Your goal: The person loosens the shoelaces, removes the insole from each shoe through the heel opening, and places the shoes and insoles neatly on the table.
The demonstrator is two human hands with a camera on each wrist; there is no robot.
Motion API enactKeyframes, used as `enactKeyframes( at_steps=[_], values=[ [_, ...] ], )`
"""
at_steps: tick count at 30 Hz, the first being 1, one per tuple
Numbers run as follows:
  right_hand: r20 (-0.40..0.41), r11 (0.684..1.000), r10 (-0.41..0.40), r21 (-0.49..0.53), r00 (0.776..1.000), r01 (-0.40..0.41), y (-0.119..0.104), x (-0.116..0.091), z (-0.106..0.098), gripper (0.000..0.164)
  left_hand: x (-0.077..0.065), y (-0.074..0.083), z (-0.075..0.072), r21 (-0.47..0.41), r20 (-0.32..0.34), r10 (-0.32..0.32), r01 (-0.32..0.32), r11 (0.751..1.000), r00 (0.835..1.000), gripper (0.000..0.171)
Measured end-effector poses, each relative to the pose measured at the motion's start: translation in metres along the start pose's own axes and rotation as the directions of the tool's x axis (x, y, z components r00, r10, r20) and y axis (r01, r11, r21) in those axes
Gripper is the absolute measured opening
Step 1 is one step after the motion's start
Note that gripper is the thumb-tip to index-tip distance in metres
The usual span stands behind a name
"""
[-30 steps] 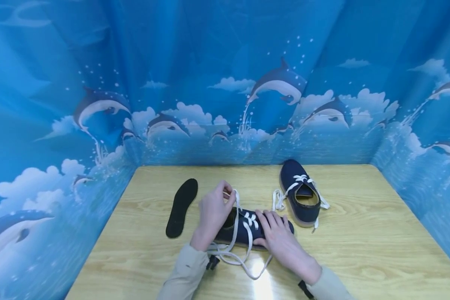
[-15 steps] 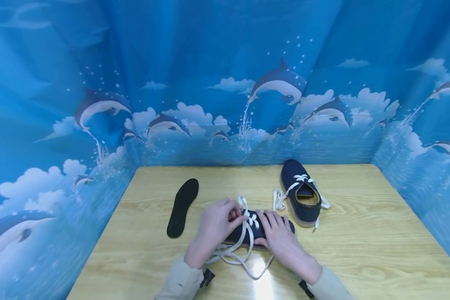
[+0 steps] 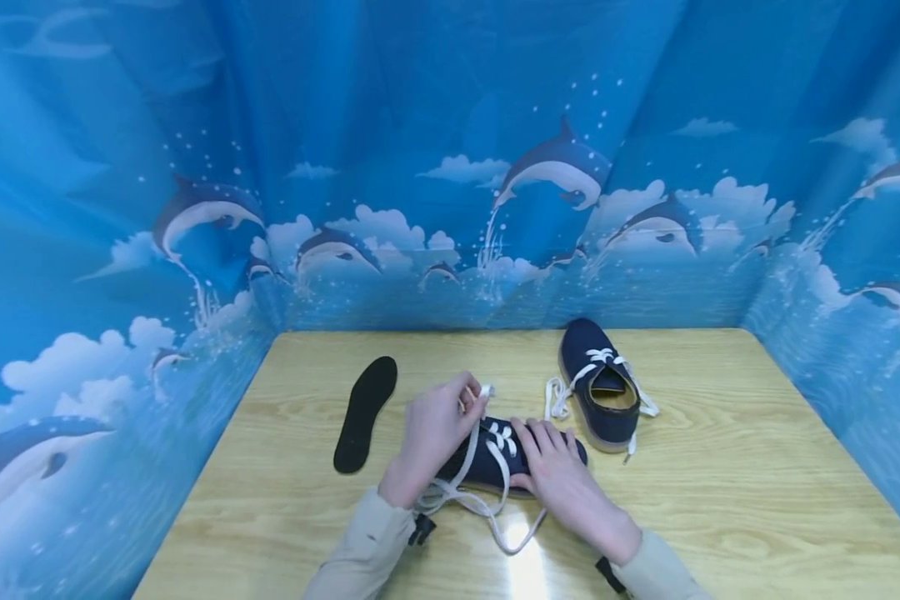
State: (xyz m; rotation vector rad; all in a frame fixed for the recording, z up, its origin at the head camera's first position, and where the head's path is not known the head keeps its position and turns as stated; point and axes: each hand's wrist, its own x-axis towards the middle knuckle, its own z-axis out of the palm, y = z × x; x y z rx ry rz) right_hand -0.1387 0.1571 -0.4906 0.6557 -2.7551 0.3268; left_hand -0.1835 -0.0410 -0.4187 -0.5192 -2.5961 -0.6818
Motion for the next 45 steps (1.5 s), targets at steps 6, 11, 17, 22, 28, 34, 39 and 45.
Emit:
enactKeyframes(
  at_steps=[6, 11, 17, 22, 28, 34, 39, 45],
  values=[
    [0.0, 1.0, -0.006, 0.008, 1.0, 0.006, -0.001, -0.001, 0.002, 0.081, 0.018, 0.007, -0.009, -0.101, 0.001, -0.031, 0.031, 0.994, 1.0, 0.017],
    [0.009, 1.0, -0.001, 0.006, 1.0, 0.0, -0.001, -0.001, 0.003, 0.081, 0.005, 0.002, -0.007, -0.04, 0.109, 0.01, -0.006, 0.999, 0.994, 0.009],
    [0.016, 1.0, 0.015, 0.016, 1.0, -0.015, 0.0, -0.001, 0.001, 0.08, -0.024, -0.011, -0.006, 0.076, 0.237, 0.06, -0.08, 0.994, 0.97, 0.033],
    [0.016, 1.0, 0.022, 0.007, 1.0, -0.022, 0.002, 0.0, 0.001, 0.08, -0.033, -0.016, -0.004, 0.059, 0.281, 0.065, -0.085, 0.995, 0.957, 0.033],
    [0.015, 1.0, 0.016, 0.006, 1.0, -0.016, 0.002, 0.0, 0.001, 0.08, -0.017, -0.015, -0.006, 0.043, 0.219, 0.055, -0.066, 0.997, 0.974, 0.015],
    [0.003, 1.0, 0.006, 0.007, 1.0, -0.006, 0.001, -0.001, 0.002, 0.08, 0.009, 0.002, -0.012, -0.055, 0.061, 0.001, 0.002, 0.998, 0.998, 0.013],
    [-0.003, 1.0, -0.003, 0.005, 1.0, 0.003, 0.001, -0.001, 0.002, 0.08, 0.016, 0.01, -0.011, -0.113, 0.081, 0.054, -0.045, 0.993, 0.995, 0.02],
    [-0.048, 1.0, -0.023, -0.01, 0.999, 0.022, 0.004, -0.002, 0.005, 0.081, 0.002, 0.003, -0.009, -0.006, 0.188, 0.066, -0.066, 0.998, 0.98, 0.017]
  ],
)
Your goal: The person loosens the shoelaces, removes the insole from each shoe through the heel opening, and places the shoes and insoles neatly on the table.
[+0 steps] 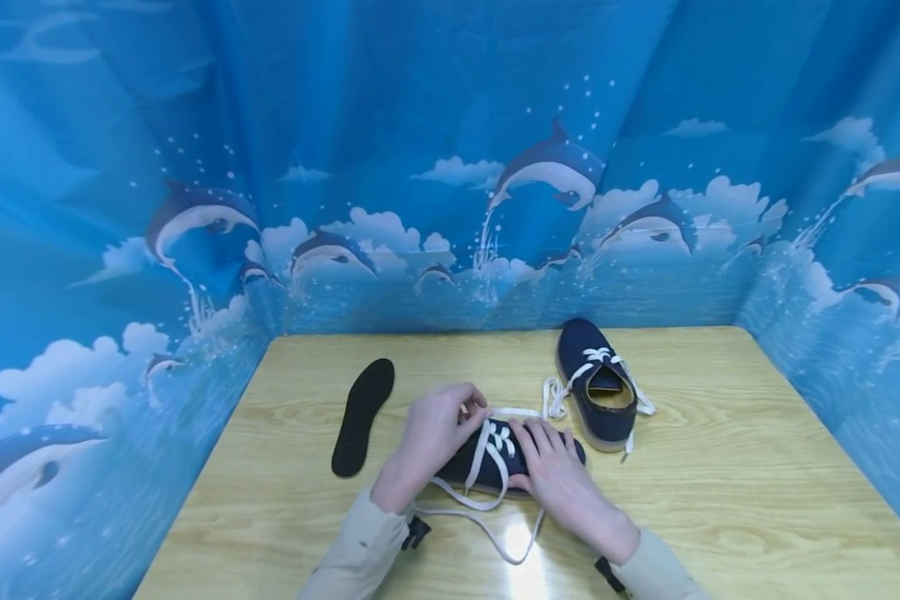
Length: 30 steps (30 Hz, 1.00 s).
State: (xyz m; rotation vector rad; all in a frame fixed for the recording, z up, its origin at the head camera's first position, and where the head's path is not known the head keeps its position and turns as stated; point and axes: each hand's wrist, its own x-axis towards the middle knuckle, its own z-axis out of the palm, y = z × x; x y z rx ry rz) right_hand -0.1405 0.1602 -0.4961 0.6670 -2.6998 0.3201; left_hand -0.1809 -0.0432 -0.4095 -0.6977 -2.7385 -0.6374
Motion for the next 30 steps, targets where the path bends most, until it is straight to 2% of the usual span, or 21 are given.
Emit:
enactKeyframes(
  at_steps=[4, 7, 15, 20, 23, 26, 30],
  values=[
    [0.024, 1.0, 0.023, -0.005, 0.999, -0.023, -0.002, 0.0, -0.005, 0.08, -0.014, -0.006, 0.005, 0.05, 0.086, 0.032, -0.036, 0.998, 0.996, 0.027],
    [0.037, 1.0, 0.028, -0.012, 0.999, -0.027, -0.002, 0.0, -0.007, 0.08, -0.019, -0.008, 0.011, 0.037, 0.096, 0.034, -0.038, 0.999, 0.995, 0.026],
    [0.038, 1.0, 0.015, -0.007, 0.999, -0.015, -0.004, 0.001, -0.006, 0.08, -0.017, -0.008, 0.018, 0.063, 0.018, 0.001, -0.002, 0.998, 1.0, 0.018],
    [0.043, 1.0, 0.024, 0.002, 0.999, -0.024, -0.004, 0.001, -0.006, 0.08, -0.002, -0.005, 0.011, 0.054, -0.077, -0.008, 0.013, 0.998, 0.997, 0.012],
    [0.044, 1.0, 0.021, 0.011, 0.999, -0.022, -0.004, 0.001, -0.005, 0.08, 0.01, -0.002, 0.004, 0.007, -0.16, -0.026, 0.027, 1.0, 0.987, 0.011],
    [0.04, 1.0, 0.019, 0.01, 0.999, -0.019, -0.004, 0.001, -0.005, 0.08, 0.02, 0.001, -0.001, -0.057, -0.214, -0.042, 0.03, 0.998, 0.976, 0.01],
    [0.031, 1.0, 0.019, -0.008, 0.999, -0.019, -0.004, 0.001, -0.004, 0.08, 0.025, 0.002, 0.001, -0.081, -0.193, -0.027, 0.012, 0.997, 0.981, 0.009]
  ],
)
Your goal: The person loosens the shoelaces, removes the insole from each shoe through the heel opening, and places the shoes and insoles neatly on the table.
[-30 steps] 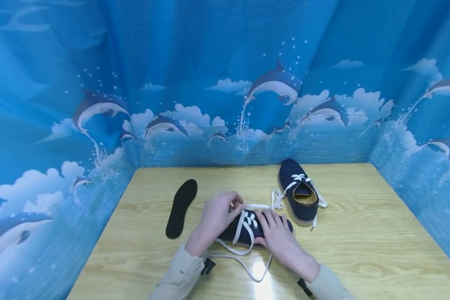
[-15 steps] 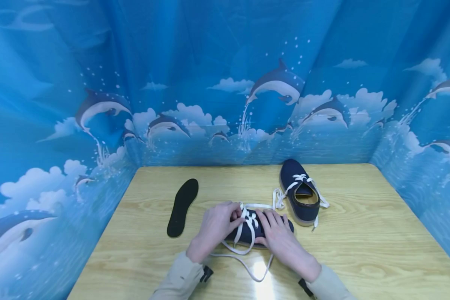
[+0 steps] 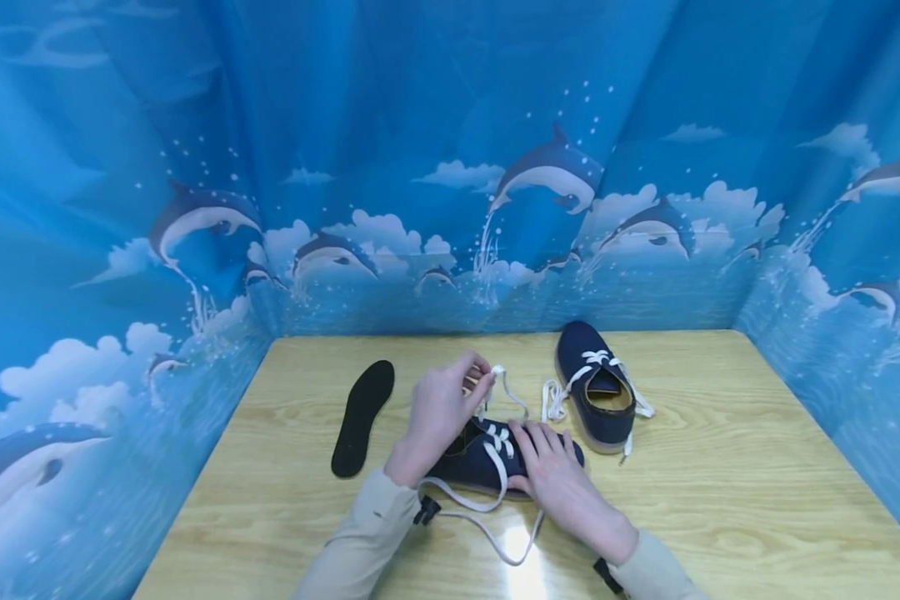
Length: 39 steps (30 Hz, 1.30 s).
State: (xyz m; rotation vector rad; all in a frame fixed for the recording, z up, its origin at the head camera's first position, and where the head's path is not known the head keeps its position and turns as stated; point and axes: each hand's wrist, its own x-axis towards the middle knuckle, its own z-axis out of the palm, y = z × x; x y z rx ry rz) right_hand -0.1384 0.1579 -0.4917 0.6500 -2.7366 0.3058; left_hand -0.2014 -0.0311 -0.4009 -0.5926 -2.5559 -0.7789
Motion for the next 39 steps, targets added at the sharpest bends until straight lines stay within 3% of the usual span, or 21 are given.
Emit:
enactKeyframes(
  at_steps=[9, 19, 22, 24, 27, 31, 36, 39],
  values=[
    [0.023, 1.0, 0.016, 0.015, 1.0, -0.016, 0.0, -0.001, -0.001, 0.082, -0.01, -0.014, 0.008, 0.024, 0.166, -0.011, 0.007, 1.0, 0.986, 0.01],
    [0.027, 1.0, 0.018, 0.017, 0.999, -0.019, 0.0, -0.001, -0.001, 0.082, -0.023, -0.034, -0.022, 0.007, 0.266, -0.03, 0.029, 1.0, 0.964, 0.013],
    [0.025, 1.0, 0.015, 0.019, 1.0, -0.015, 0.0, -0.001, -0.002, 0.082, -0.025, -0.037, -0.029, 0.024, 0.321, -0.015, 0.007, 1.0, 0.947, 0.015],
    [0.028, 1.0, 0.013, 0.02, 1.0, -0.014, 0.0, 0.0, -0.001, 0.082, -0.026, -0.039, -0.033, 0.038, 0.373, -0.006, -0.009, 0.999, 0.928, 0.017],
    [0.03, 1.0, 0.015, 0.023, 0.999, -0.015, 0.001, 0.0, -0.001, 0.081, -0.024, -0.04, -0.037, 0.049, 0.465, 0.019, -0.047, 0.998, 0.885, 0.019],
    [0.029, 1.0, 0.014, 0.028, 0.999, -0.015, 0.002, 0.0, -0.002, 0.081, -0.016, -0.04, -0.039, 0.028, 0.593, 0.026, -0.053, 0.998, 0.805, 0.022],
    [0.034, 0.999, 0.012, 0.032, 0.999, -0.013, 0.002, 0.0, -0.003, 0.08, -0.001, -0.043, -0.038, -0.021, 0.757, -0.023, 0.06, 0.998, 0.653, 0.047],
    [0.038, 0.999, 0.008, 0.032, 0.999, -0.009, 0.001, 0.0, -0.004, 0.08, 0.006, -0.043, -0.036, -0.01, 0.821, -0.036, 0.077, 0.997, 0.569, 0.045]
  ],
)
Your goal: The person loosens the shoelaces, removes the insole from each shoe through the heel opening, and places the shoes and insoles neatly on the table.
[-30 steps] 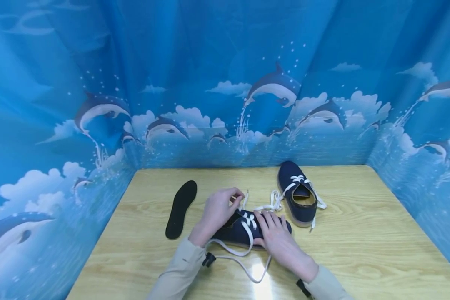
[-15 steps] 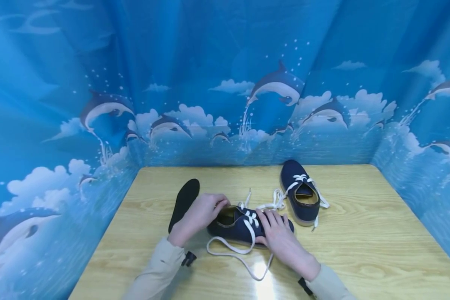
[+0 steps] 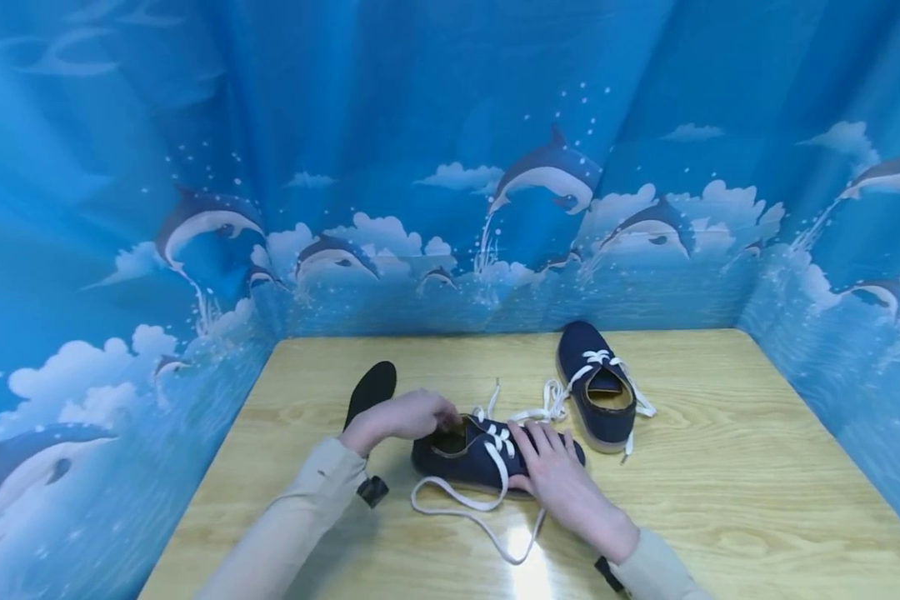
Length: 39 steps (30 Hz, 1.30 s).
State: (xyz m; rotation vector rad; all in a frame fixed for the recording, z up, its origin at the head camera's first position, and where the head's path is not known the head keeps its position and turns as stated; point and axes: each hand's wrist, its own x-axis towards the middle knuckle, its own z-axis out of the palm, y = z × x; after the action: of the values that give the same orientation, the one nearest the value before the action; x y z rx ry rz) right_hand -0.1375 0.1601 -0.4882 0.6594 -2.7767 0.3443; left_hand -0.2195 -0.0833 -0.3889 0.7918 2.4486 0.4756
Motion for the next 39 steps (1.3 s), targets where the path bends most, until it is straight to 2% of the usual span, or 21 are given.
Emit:
enactKeyframes(
  at_steps=[3, 7, 16, 20, 22, 25, 28, 32, 36, 39],
  values=[
    [0.005, 1.0, 0.002, -0.006, 1.0, -0.002, -0.001, 0.0, -0.001, 0.079, 0.005, 0.002, -0.003, 0.034, 0.084, -0.022, 0.02, 0.999, 0.996, 0.04],
    [-0.003, 1.0, -0.002, -0.022, 1.0, 0.002, -0.003, 0.0, -0.001, 0.078, 0.013, 0.006, -0.004, 0.088, 0.147, -0.056, 0.043, 0.995, 0.988, 0.04],
    [-0.017, 0.999, -0.012, -0.037, 1.0, 0.012, -0.001, 0.001, 0.002, 0.078, 0.024, 0.016, 0.0, 0.197, 0.166, -0.105, 0.071, 0.978, 0.981, 0.028],
    [-0.018, 0.999, -0.017, -0.042, 1.0, 0.016, -0.001, 0.0, 0.002, 0.078, 0.027, 0.017, -0.002, 0.237, 0.189, -0.09, 0.043, 0.97, 0.978, 0.027],
    [-0.018, 0.999, -0.014, -0.04, 1.0, 0.013, -0.002, 0.0, 0.002, 0.078, 0.029, 0.015, -0.004, 0.238, 0.195, -0.063, 0.016, 0.971, 0.979, 0.027],
    [-0.009, 0.999, -0.009, -0.04, 1.0, 0.009, -0.003, 0.0, 0.002, 0.078, 0.03, 0.01, -0.007, 0.178, 0.198, -0.015, -0.02, 0.984, 0.98, 0.027],
    [-0.003, 0.999, -0.004, -0.036, 1.0, 0.004, -0.004, 0.0, 0.001, 0.079, 0.029, 0.003, -0.011, 0.039, 0.223, 0.039, -0.049, 0.998, 0.974, 0.033],
    [-0.002, 1.0, 0.008, -0.03, 1.0, -0.008, -0.005, -0.001, 0.0, 0.079, 0.029, -0.006, -0.014, -0.124, 0.257, 0.07, -0.039, 0.992, 0.964, 0.038],
    [-0.011, 0.999, 0.01, -0.031, 1.0, -0.01, -0.004, -0.001, 0.0, 0.08, 0.03, -0.012, -0.012, -0.176, 0.28, 0.075, -0.026, 0.984, 0.957, 0.027],
    [-0.013, 0.999, 0.003, -0.038, 1.0, -0.003, -0.003, -0.001, 0.001, 0.08, 0.031, -0.017, -0.009, -0.211, 0.305, 0.083, -0.018, 0.977, 0.949, 0.009]
  ],
)
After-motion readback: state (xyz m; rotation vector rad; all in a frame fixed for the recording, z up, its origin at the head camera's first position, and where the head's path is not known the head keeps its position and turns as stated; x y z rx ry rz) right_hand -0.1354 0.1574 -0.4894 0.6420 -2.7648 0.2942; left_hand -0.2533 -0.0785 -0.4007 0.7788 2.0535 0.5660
